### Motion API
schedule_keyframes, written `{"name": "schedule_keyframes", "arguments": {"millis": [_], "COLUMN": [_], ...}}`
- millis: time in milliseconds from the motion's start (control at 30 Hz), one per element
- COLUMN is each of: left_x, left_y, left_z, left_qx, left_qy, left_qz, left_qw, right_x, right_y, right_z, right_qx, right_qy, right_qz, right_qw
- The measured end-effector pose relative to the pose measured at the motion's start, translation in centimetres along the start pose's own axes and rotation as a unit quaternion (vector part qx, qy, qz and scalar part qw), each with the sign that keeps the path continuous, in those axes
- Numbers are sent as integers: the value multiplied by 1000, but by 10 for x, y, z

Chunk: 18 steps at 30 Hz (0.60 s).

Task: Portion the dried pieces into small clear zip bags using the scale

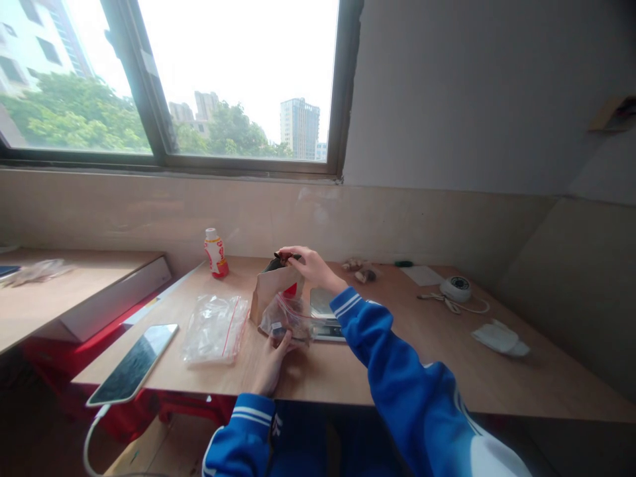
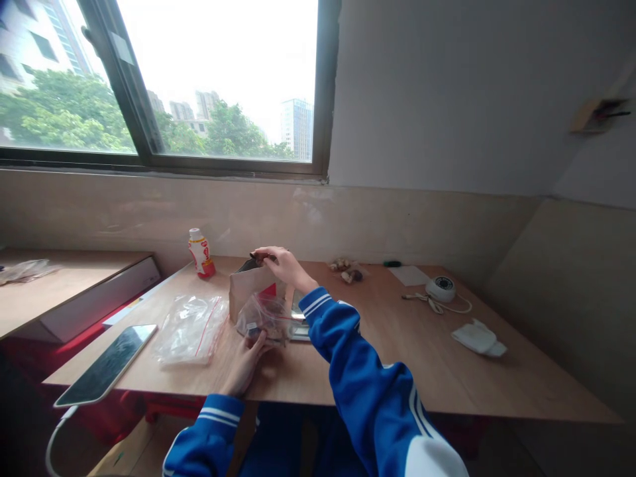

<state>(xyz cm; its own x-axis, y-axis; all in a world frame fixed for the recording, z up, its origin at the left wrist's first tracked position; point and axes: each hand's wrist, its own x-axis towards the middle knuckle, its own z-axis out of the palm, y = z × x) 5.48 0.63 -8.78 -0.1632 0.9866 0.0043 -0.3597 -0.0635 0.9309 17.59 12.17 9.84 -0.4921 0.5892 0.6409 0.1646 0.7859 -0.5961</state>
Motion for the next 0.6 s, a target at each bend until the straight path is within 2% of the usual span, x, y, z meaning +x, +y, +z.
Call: {"name": "schedule_keyframes", "arguments": {"millis": [167,333,433,500,600], "left_x": [-1,-1,-1,-1,-1], "left_y": [1,1,0,0,0], "left_z": [1,0,-1,-1,0], "left_qx": [0,5,-3,-5,-1], "left_qy": [17,2,5,4,-10], "left_qz": [-2,-6,-10,-12,-8], "left_qw": [1000,1000,1000,1000,1000], "right_x": [2,-3,-12,-21,-40], "right_y": [1,-6,-13,-15,-11], "right_z": [1,0,-7,-12,-16], "right_qx": [4,23,73,130,145], "right_qy": [38,44,67,21,-157], "right_qz": [34,27,54,93,162], "right_qw": [999,998,994,987,963]}}
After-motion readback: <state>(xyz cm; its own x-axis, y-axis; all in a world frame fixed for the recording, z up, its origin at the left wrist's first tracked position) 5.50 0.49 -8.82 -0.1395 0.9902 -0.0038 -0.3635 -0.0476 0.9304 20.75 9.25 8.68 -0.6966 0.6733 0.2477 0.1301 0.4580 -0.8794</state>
